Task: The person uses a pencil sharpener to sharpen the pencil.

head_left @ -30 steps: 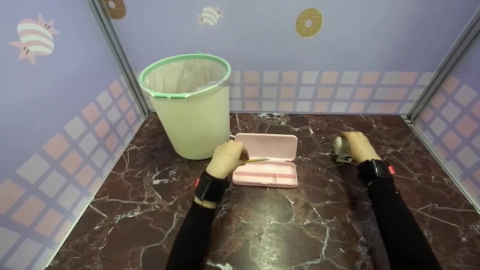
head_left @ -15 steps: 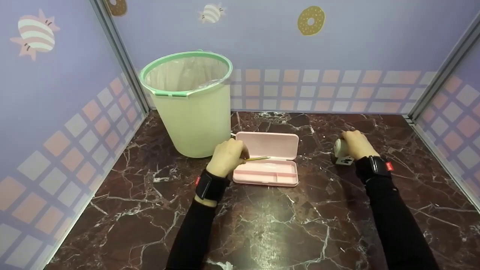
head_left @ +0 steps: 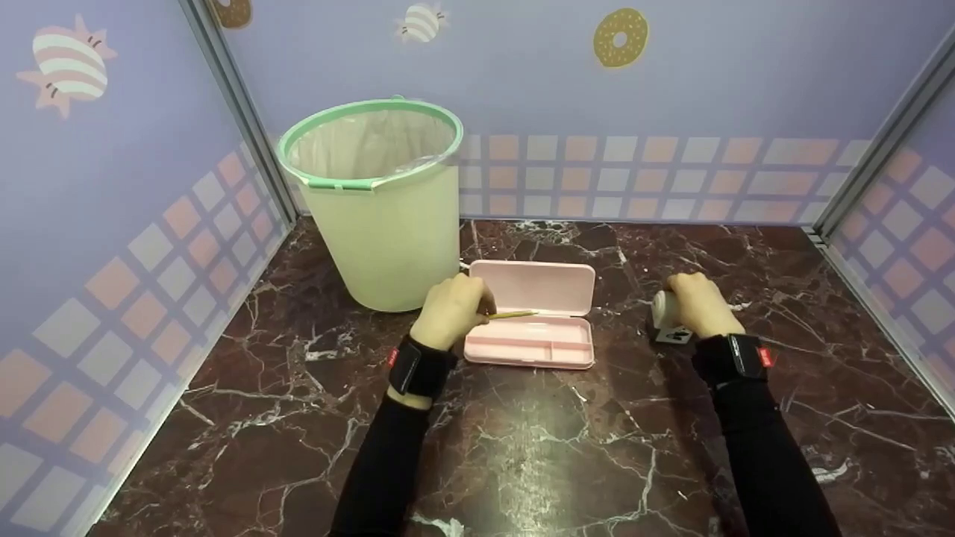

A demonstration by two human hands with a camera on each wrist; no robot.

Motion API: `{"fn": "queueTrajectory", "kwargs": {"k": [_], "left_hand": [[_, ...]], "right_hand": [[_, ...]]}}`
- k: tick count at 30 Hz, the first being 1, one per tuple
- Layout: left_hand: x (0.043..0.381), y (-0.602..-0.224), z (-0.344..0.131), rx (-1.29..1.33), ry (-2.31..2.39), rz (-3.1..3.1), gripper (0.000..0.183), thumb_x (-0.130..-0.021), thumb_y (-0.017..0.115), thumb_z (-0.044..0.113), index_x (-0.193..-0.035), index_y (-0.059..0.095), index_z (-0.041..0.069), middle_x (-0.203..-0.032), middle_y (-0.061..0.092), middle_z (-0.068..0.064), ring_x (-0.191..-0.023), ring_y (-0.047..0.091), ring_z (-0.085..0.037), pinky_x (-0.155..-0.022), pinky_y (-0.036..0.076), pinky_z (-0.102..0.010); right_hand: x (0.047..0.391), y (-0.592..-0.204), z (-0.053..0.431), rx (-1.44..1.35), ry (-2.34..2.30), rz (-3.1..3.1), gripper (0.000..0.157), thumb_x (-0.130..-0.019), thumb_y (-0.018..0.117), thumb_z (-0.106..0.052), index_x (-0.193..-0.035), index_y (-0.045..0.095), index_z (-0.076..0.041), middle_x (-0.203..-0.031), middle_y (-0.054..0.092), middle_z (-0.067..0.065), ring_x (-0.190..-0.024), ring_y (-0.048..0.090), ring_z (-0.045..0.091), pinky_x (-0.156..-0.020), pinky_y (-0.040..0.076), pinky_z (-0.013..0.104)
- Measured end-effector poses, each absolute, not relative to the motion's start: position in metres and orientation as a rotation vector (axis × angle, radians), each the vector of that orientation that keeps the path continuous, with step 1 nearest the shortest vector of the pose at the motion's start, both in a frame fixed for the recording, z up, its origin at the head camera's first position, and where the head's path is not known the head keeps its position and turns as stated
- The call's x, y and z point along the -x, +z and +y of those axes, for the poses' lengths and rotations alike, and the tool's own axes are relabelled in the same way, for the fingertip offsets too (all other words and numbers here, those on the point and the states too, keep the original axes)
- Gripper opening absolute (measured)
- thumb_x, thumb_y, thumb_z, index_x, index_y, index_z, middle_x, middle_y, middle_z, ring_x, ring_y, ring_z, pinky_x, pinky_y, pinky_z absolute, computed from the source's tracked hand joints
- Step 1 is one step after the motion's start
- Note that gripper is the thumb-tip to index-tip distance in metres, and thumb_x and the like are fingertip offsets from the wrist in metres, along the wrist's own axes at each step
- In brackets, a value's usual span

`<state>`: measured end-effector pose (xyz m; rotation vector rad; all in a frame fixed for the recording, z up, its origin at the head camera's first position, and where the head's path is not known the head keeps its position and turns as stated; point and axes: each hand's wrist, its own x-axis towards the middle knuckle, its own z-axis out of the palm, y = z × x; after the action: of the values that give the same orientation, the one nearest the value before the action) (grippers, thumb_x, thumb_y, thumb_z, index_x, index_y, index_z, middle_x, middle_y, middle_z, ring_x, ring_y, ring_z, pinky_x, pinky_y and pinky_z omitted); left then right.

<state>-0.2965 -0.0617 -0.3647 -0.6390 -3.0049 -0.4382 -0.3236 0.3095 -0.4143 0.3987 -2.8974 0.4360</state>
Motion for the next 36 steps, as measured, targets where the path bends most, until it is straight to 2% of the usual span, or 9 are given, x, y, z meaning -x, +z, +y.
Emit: {"fn": "queueTrajectory", "kwargs": {"k": [5, 9, 12, 18, 22, 28, 31, 36], "left_hand": [[0.297, -0.365, -0.061, 0.636, -0.427, -3.002, 0.01, -0.079, 0.081, 0.013, -0.089, 0.08, 0.014, -0.089, 0.076, -0.005, -0.087, 0.07, -0.029, -0.076, 0.058, -0.046], [0.298, -0.367, -0.061, 0.644, -0.424, -2.999, 0.008, -0.079, 0.081, 0.013, -0.087, 0.08, 0.014, -0.088, 0.076, -0.004, -0.086, 0.071, -0.028, -0.075, 0.058, -0.045], [0.298, -0.368, -0.06, 0.649, -0.426, -3.003, 0.008, -0.079, 0.081, 0.013, -0.087, 0.08, 0.014, -0.088, 0.076, -0.003, -0.087, 0.071, -0.027, -0.075, 0.058, -0.045], [0.298, -0.37, -0.057, 0.661, -0.408, -2.989, 0.007, -0.079, 0.081, 0.013, -0.086, 0.08, 0.014, -0.085, 0.076, -0.003, -0.084, 0.07, -0.028, -0.073, 0.058, -0.045], [0.298, -0.374, -0.051, 0.676, -0.379, -2.965, 0.007, -0.077, 0.082, 0.012, -0.084, 0.08, 0.014, -0.083, 0.076, -0.003, -0.083, 0.071, -0.028, -0.072, 0.058, -0.045], [0.299, -0.386, -0.029, 0.746, -0.331, -2.948, 0.009, -0.078, 0.08, 0.012, -0.087, 0.079, 0.015, -0.089, 0.077, -0.001, -0.083, 0.072, -0.025, -0.076, 0.059, -0.042], [0.298, -0.394, -0.016, 0.797, -0.294, -2.895, 0.009, -0.08, 0.079, 0.012, -0.088, 0.079, 0.015, -0.089, 0.078, -0.001, -0.083, 0.073, -0.024, -0.075, 0.059, -0.039], [0.297, -0.404, 0.003, 0.823, -0.225, -2.795, 0.008, -0.08, 0.076, 0.011, -0.085, 0.079, 0.017, -0.086, 0.077, 0.0, -0.077, 0.072, -0.022, -0.066, 0.059, -0.036]], "right_hand": [[0.31, -0.413, 0.294, -0.376, 0.478, -2.898, 0.017, -0.069, 0.065, 0.015, -0.086, 0.067, 0.01, -0.088, 0.068, 0.032, -0.08, 0.063, 0.049, -0.072, 0.052, 0.058], [0.302, -0.412, 0.28, -0.41, 0.465, -2.875, 0.017, -0.064, 0.064, 0.017, -0.077, 0.065, 0.006, -0.08, 0.068, 0.027, -0.073, 0.064, 0.044, -0.065, 0.05, 0.054], [0.296, -0.413, 0.271, -0.429, 0.47, -2.871, 0.022, -0.061, 0.066, 0.018, -0.08, 0.067, 0.006, -0.081, 0.069, 0.026, -0.075, 0.065, 0.044, -0.067, 0.051, 0.054], [0.291, -0.415, 0.259, -0.474, 0.467, -2.85, 0.02, -0.062, 0.064, 0.016, -0.077, 0.066, 0.004, -0.079, 0.069, 0.025, -0.076, 0.065, 0.046, -0.066, 0.051, 0.055], [0.289, -0.416, 0.257, -0.495, 0.507, -2.818, 0.03, -0.058, 0.064, 0.017, -0.086, 0.069, 0.006, -0.082, 0.07, 0.025, -0.078, 0.066, 0.045, -0.069, 0.053, 0.056], [0.288, -0.416, 0.257, -0.493, 0.527, -2.829, 0.044, -0.055, 0.066, 0.019, -0.097, 0.071, 0.008, -0.089, 0.071, 0.027, -0.083, 0.067, 0.045, -0.076, 0.054, 0.057], [0.289, -0.416, 0.256, -0.493, 0.529, -2.836, 0.042, -0.056, 0.065, 0.019, -0.096, 0.071, 0.008, -0.088, 0.071, 0.026, -0.082, 0.067, 0.044, -0.075, 0.054, 0.057], [0.288, -0.415, 0.256, -0.498, 0.523, -2.832, 0.036, -0.059, 0.063, 0.018, -0.093, 0.071, 0.006, -0.085, 0.071, 0.025, -0.079, 0.067, 0.044, -0.072, 0.053, 0.056]]}}
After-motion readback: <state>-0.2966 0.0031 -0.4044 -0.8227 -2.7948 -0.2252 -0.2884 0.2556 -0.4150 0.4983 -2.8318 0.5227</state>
